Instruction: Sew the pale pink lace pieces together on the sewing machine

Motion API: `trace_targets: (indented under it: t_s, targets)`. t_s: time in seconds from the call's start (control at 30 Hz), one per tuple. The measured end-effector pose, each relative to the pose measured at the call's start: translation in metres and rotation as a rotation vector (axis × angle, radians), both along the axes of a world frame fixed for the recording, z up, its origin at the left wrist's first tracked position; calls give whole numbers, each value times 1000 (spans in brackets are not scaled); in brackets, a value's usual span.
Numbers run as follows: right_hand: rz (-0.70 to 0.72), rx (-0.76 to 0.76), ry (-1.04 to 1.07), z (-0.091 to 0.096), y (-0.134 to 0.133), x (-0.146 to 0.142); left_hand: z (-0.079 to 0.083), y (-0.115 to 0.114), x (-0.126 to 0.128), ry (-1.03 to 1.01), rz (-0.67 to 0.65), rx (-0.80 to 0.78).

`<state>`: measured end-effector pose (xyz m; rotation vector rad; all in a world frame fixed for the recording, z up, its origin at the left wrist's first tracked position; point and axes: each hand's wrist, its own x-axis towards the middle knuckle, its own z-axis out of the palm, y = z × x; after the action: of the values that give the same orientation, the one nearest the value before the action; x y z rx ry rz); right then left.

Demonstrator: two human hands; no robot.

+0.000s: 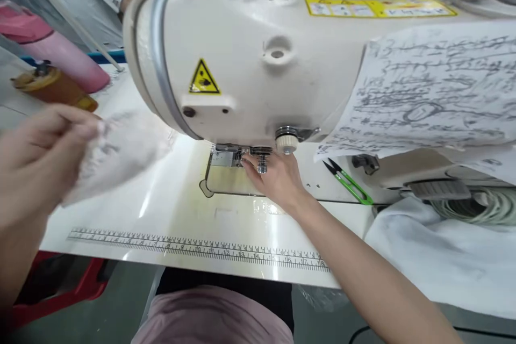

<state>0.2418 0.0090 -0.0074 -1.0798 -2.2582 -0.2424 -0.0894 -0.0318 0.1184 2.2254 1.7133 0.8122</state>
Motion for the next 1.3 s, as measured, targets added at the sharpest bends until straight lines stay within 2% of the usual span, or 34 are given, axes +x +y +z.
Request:
trace_targets:
  t_s: [0.03, 0.1, 0.13, 0.2, 0.23, 0.3, 0.37, 0.4, 0.47, 0.6, 0.77, 0.97, 1.3]
  targets:
    - [-16, 13, -5, -1, 1, -1, -7, -1, 19, -124, 46, -54]
    - [-48, -11, 4, -2, 2, -3, -24, 4, 53, -218, -111, -227]
    - [-61, -42, 10, -3, 2, -3, -32, 10, 67, -190, -193, -299]
    - [-98, -106, 18, -3, 1, -4, -48, 22, 85, -21, -235, -340]
    - [-114, -135, 11, -2, 0, -3, -55, 27, 91, 94, -229, -263]
    - [-117, -191, -26, 0, -2, -2, -66, 30, 96, 295, -261, 8]
    - [-94, -229, -71, 2, -6, -1, -76, 25, 100, 418, -378, 273]
    - [-78, -235, -89, 3, -8, -1, -80, 21, 102, 453, -443, 349]
    - [-53, -225, -113, 4, -11, -2, -89, 12, 106, 496, -511, 414]
    - [-15, -184, -130, -1, -12, -6, -105, 5, 111, 517, -499, 387]
    - [4, -148, -95, -6, -8, -9, -110, 9, 108, 478, -472, 351]
    - [34, -198, -109, 3, -9, -10, -110, 12, 108, 421, -474, 310]
    - [60, -168, -137, 1, -10, -9, -109, 14, 107, 449, -472, 351]
